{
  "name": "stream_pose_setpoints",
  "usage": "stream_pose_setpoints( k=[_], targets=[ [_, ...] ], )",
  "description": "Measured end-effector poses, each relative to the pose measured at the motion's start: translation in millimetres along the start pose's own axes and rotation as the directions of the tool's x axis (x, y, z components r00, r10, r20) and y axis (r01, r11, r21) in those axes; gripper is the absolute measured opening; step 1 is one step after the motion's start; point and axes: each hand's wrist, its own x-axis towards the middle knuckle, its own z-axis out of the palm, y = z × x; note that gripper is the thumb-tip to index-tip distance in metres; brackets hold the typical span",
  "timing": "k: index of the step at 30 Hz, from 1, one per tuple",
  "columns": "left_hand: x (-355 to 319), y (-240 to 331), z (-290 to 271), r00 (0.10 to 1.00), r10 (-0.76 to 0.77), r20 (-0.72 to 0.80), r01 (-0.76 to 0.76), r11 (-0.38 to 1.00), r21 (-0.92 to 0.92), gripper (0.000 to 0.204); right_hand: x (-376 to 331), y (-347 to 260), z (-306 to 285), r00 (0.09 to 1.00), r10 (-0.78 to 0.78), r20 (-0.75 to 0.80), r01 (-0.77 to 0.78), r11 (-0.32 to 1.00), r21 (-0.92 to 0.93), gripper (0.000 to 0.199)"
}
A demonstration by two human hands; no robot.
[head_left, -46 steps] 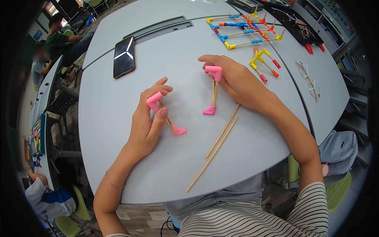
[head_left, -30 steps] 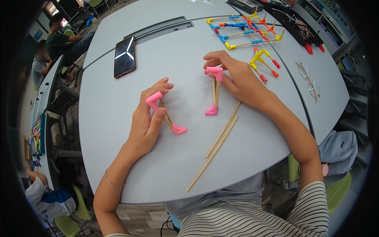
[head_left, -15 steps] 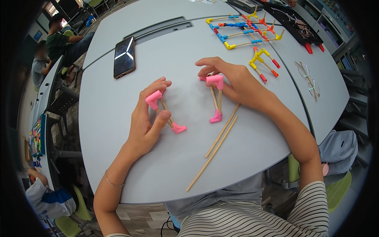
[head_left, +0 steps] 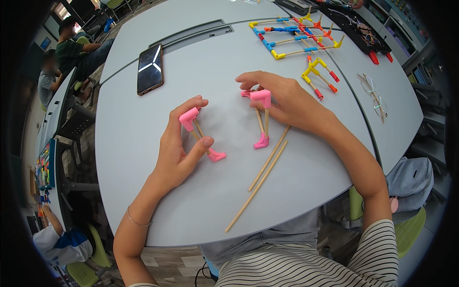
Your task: The person assembles a geometric structure using wooden sticks and pink plastic connectors. They insert sticks into the connectors to form a triangular frame, then extend it into a rectangular shape by adding more sticks and connectors.
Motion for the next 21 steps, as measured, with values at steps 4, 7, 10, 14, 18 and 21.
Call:
stream_pose_setpoints(
  k=[4, 7, 10, 14, 18, 21],
  targets=[
    [0, -1, 1, 1.0, 0.009, -0.001, -0.009, 1.0, -0.001, 0.058, 0, 4, -3, 1.0, -0.022, -0.017, 0.021, 0.998, -0.066, 0.044],
    [0, -2, 1, 1.0, 0.008, -0.007, -0.008, 1.0, -0.016, 0.057, 1, 3, -9, 0.999, -0.031, -0.027, 0.028, 0.994, -0.106, 0.044],
    [0, -1, 1, 1.0, -0.002, -0.01, 0.001, 1.0, -0.017, 0.054, 1, 4, -19, 0.996, -0.083, -0.041, 0.069, 0.963, -0.261, 0.042],
    [2, 6, -1, 0.998, -0.048, 0.037, 0.049, 0.998, -0.026, 0.048, -3, -4, -49, 0.985, -0.123, -0.122, 0.052, 0.881, -0.47, 0.027],
    [0, 3, -2, 0.998, -0.059, 0.023, 0.06, 0.998, -0.009, 0.048, 0, -32, -64, 0.822, -0.498, -0.276, 0.347, 0.822, -0.451, 0.021],
    [-1, 1, -1, 0.998, -0.056, 0.007, 0.056, 0.998, -0.037, 0.049, -10, -55, -44, 0.778, -0.567, -0.27, 0.502, 0.82, -0.276, 0.02]
  ],
)
